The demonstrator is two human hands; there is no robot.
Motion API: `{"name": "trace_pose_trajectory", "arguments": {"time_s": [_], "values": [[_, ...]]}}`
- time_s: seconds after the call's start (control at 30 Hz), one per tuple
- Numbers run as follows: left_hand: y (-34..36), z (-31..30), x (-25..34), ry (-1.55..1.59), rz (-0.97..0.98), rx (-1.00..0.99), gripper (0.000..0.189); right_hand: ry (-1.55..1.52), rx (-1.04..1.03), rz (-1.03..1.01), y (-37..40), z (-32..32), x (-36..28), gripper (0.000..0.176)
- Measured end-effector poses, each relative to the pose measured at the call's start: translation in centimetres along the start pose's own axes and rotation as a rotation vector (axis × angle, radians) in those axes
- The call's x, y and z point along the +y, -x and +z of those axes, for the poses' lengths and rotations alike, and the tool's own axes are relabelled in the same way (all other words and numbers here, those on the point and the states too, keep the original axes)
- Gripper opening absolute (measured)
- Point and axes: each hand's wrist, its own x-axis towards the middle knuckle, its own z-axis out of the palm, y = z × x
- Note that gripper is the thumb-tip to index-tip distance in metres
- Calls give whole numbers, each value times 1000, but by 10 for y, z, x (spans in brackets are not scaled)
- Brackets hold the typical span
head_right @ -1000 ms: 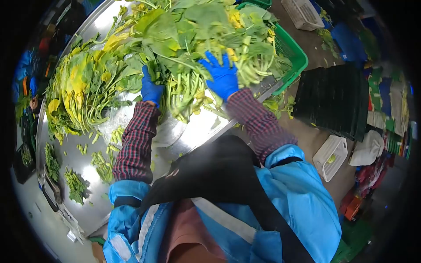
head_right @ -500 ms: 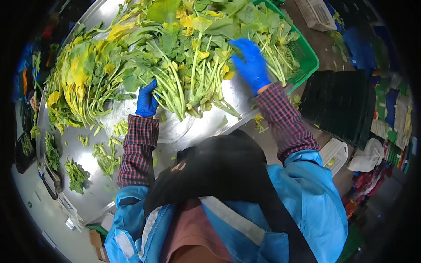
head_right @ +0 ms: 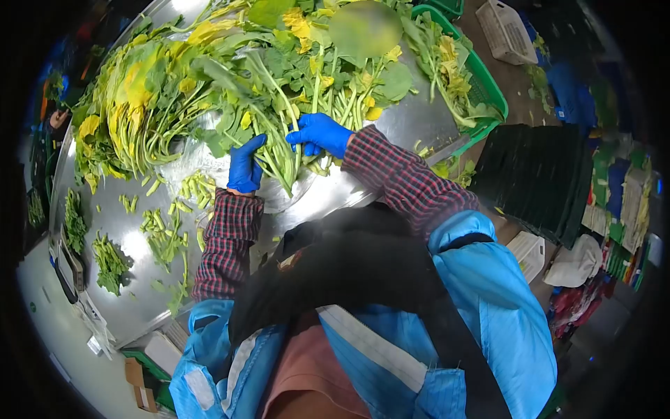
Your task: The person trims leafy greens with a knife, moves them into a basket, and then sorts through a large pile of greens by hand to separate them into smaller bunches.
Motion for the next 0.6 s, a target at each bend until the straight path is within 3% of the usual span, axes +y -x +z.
{"name": "trace_pose_trajectory", "arguments": {"time_s": [0.07,0.1,0.13,0.17,0.23,0.27,0.33,0.4,0.47,0.6], "values": [[3,0,-1,0,-15,77,40,-5,67,-94,16,9,-7,19],[1,-8,-3,-174,-11,153,43,-43,173,-176,22,12,-10,19],[8,-15,4,-438,-48,273,59,-85,277,-259,26,14,-12,19],[17,-17,3,-439,-41,275,59,-94,272,-305,31,11,-13,19],[36,-21,2,-1097,204,535,88,-41,301,-331,33,13,-15,18],[48,-12,3,-1116,280,517,76,-36,314,-324,35,17,-16,18],[68,7,4,-1021,289,402,58,-197,292,-351,37,31,-12,17],[71,12,-11,-759,364,177,31,-146,257,-377,39,46,-11,20],[63,24,-13,-505,142,178,28,-151,258,-449,40,63,-9,19],[41,10,-16,-213,-38,25,32,-303,278,-514,50,75,-13,18]]}}
